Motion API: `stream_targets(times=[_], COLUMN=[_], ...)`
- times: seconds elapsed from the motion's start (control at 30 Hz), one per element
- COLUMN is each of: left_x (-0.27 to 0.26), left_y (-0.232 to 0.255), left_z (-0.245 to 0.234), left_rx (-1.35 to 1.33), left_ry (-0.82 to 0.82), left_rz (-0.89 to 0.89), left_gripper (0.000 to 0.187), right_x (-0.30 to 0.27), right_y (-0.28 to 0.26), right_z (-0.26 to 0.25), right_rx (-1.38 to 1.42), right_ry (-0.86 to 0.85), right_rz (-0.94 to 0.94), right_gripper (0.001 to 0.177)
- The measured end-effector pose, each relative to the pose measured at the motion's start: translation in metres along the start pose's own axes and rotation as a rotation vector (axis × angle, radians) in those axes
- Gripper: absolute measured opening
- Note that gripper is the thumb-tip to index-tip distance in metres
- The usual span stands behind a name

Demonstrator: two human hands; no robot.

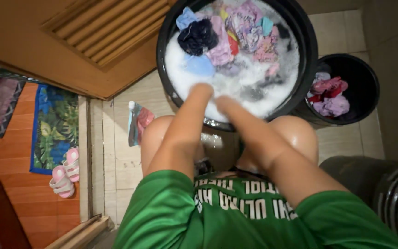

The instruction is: The person washes clothes by hand in a large basin of soapy water by rubbing the fabric together and rinsing it under a running faucet.

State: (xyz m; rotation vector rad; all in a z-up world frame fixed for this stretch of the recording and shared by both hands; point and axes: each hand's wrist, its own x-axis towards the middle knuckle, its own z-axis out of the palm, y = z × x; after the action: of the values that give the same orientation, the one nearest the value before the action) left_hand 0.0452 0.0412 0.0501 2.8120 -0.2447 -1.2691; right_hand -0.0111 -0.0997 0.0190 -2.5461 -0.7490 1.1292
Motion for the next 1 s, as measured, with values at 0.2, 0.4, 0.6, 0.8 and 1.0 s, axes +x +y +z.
stream_targets(times=[0.2, 0.4, 0.6, 0.8, 1.0], left_x=[-0.081, -0.156, -0.180, -0.126, -0.134], left_y=[-0.028, -0.006, 0.014, 0.053, 0.052], left_z=[-0.058, -0.099, -0.112, -0.087, -0.096], left_rx=[-0.524, -1.359, -1.334, -1.304, -1.614], left_ry=[0.697, 0.552, 0.442, 0.678, 0.765], left_rz=[0.247, 0.768, 0.670, 0.637, 0.955], left_gripper=[0.027, 0.030, 0.037, 0.025, 0.017], right_x=[-0.062, -0.174, -0.169, -0.131, -0.096], right_y=[0.021, -0.004, 0.014, 0.009, 0.024], right_z=[-0.119, -0.203, -0.202, -0.172, -0.147], right_rx=[0.527, 1.086, 0.756, 0.888, 0.349], right_ry=[0.141, 0.383, 0.873, 0.329, 0.619], right_rz=[0.047, -0.481, -0.330, 0.250, 0.039], right_gripper=[0.033, 0.017, 0.014, 0.042, 0.046])
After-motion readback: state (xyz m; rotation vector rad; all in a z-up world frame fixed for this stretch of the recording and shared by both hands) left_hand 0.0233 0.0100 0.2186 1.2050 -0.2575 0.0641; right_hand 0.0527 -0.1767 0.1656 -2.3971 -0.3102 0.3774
